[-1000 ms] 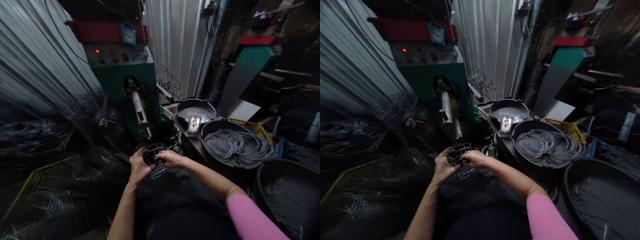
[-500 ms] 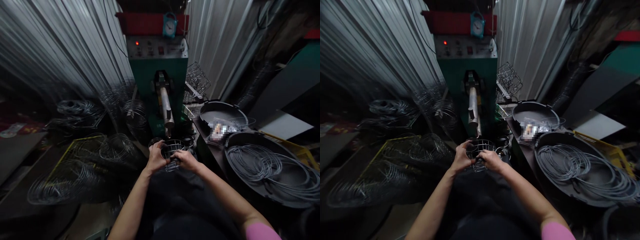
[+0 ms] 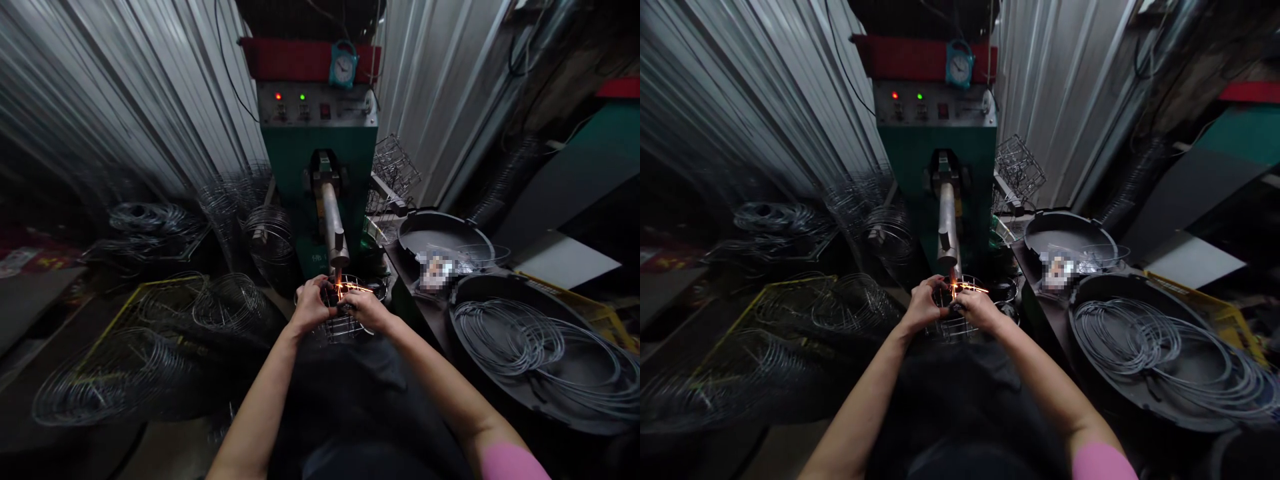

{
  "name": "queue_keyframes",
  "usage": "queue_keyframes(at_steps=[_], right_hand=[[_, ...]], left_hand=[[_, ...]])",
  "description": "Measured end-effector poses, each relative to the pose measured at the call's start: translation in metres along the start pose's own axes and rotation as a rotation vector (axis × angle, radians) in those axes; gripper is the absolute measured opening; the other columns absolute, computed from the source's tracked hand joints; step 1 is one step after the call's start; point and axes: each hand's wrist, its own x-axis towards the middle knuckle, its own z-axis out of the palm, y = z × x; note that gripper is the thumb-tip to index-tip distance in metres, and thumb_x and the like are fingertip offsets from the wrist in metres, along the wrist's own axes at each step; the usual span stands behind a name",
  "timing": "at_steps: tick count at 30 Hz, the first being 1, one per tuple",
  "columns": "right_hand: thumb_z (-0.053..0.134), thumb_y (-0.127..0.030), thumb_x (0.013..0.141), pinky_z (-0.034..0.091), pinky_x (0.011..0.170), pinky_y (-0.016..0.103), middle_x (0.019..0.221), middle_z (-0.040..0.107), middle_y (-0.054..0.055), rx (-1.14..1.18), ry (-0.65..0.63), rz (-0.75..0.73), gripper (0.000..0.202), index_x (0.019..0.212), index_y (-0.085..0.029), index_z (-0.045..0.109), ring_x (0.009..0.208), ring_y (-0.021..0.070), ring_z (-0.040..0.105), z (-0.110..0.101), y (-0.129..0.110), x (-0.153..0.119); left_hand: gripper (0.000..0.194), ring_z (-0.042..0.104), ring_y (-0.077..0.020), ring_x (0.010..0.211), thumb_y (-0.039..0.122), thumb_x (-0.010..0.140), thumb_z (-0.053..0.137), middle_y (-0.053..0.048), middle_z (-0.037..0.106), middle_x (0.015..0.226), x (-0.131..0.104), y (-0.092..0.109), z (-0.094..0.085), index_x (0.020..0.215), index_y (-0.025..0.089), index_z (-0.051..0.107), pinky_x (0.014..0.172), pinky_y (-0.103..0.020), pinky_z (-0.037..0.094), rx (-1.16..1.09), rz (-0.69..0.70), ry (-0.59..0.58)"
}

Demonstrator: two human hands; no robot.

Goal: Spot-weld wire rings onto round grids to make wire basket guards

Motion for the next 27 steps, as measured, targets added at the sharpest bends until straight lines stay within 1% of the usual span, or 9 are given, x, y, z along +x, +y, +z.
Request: queue_keyframes(at_steps=[6, 10, 13, 15, 18, 20, 22, 24, 27], right_hand=[[0.060, -0.006, 0.076, 0.047, 0.075, 0.024, 0.093, 0.067, 0.004, -0.017, 0.091, 0.057, 0.024, 0.095, -0.021, 0.066, 0.086, 0.0157, 0.063, 0.008, -0.001, -0.006], [0.059, -0.007, 0.077, 0.047, 0.076, 0.024, 0.096, 0.066, 0.004, -0.024, 0.149, 0.118, 0.023, 0.094, -0.021, 0.066, 0.088, 0.0162, 0.063, 0.010, 0.002, 0.003], [0.061, -0.011, 0.078, 0.047, 0.077, 0.025, 0.100, 0.063, 0.004, 0.032, 0.243, 0.179, 0.016, 0.089, -0.021, 0.066, 0.088, 0.0159, 0.062, 0.012, 0.002, 0.008], [0.064, -0.014, 0.076, 0.047, 0.080, 0.027, 0.104, 0.061, 0.005, 0.119, 0.348, 0.196, 0.018, 0.091, -0.022, 0.065, 0.092, 0.0169, 0.060, 0.013, 0.000, 0.005], [0.068, -0.022, 0.071, 0.048, 0.076, 0.029, 0.092, 0.061, 0.004, 0.372, 0.511, 0.333, 0.025, 0.095, -0.019, 0.062, 0.086, 0.0173, 0.059, 0.014, -0.002, -0.009], [0.066, -0.027, 0.071, 0.046, 0.059, 0.025, 0.071, 0.057, -0.001, 0.640, 0.538, 0.539, 0.024, 0.092, -0.017, 0.059, 0.065, 0.0135, 0.055, 0.015, -0.001, -0.022], [0.062, -0.028, 0.071, 0.037, 0.043, 0.020, 0.058, 0.049, -0.006, 0.944, 0.525, 0.726, 0.023, 0.091, -0.016, 0.057, 0.047, 0.0086, 0.045, 0.016, 0.003, -0.035], [0.062, -0.023, 0.069, 0.027, 0.037, 0.016, 0.056, 0.047, -0.007, 1.197, 0.523, 0.835, 0.023, 0.090, -0.016, 0.057, 0.042, 0.0061, 0.039, 0.016, 0.008, -0.048], [0.064, -0.015, 0.065, 0.026, 0.036, 0.014, 0.059, 0.054, -0.003, 1.404, 0.553, 0.957, 0.019, 0.083, -0.015, 0.058, 0.044, 0.0059, 0.043, 0.017, 0.014, -0.070]], left_hand=[[0.049, 0.049, -0.0265, 0.115, 0.024, 0.050, 0.075, -0.010, 0.053, 0.124, 0.000, -0.003, 0.004, 0.097, 0.020, 0.063, 0.099, -0.040, 0.036, -0.023, 0.030, 0.042], [0.046, 0.050, -0.0277, 0.113, 0.022, 0.049, 0.076, -0.010, 0.054, 0.121, 0.010, -0.002, 0.005, 0.093, 0.019, 0.064, 0.098, -0.040, 0.038, 0.003, -0.019, 0.092], [0.046, 0.052, -0.0288, 0.110, 0.023, 0.050, 0.076, -0.011, 0.055, 0.119, 0.016, -0.002, 0.007, 0.093, 0.018, 0.064, 0.096, -0.042, 0.039, 0.018, -0.061, 0.106], [0.045, 0.051, -0.0290, 0.111, 0.024, 0.051, 0.076, -0.010, 0.055, 0.119, 0.018, -0.003, 0.009, 0.094, 0.019, 0.065, 0.096, -0.043, 0.038, 0.025, -0.070, 0.119], [0.045, 0.049, -0.0292, 0.113, 0.025, 0.051, 0.077, -0.010, 0.054, 0.122, 0.020, -0.006, 0.012, 0.094, 0.020, 0.064, 0.097, -0.045, 0.036, 0.048, -0.082, 0.141], [0.046, 0.049, -0.0288, 0.114, 0.027, 0.052, 0.076, -0.010, 0.055, 0.122, 0.023, -0.007, 0.012, 0.095, 0.019, 0.064, 0.097, -0.044, 0.037, 0.058, -0.101, 0.156], [0.045, 0.050, -0.0281, 0.112, 0.029, 0.055, 0.075, -0.009, 0.056, 0.120, 0.029, -0.007, 0.010, 0.097, 0.019, 0.062, 0.095, -0.042, 0.038, 0.064, -0.136, 0.163], [0.045, 0.050, -0.0280, 0.112, 0.030, 0.056, 0.075, -0.009, 0.056, 0.119, 0.034, -0.006, 0.008, 0.097, 0.019, 0.062, 0.093, -0.042, 0.039, 0.078, -0.174, 0.154], [0.044, 0.050, -0.0278, 0.112, 0.030, 0.056, 0.075, -0.008, 0.056, 0.120, 0.040, -0.002, 0.003, 0.097, 0.020, 0.061, 0.092, -0.041, 0.039, 0.100, -0.191, 0.127]])
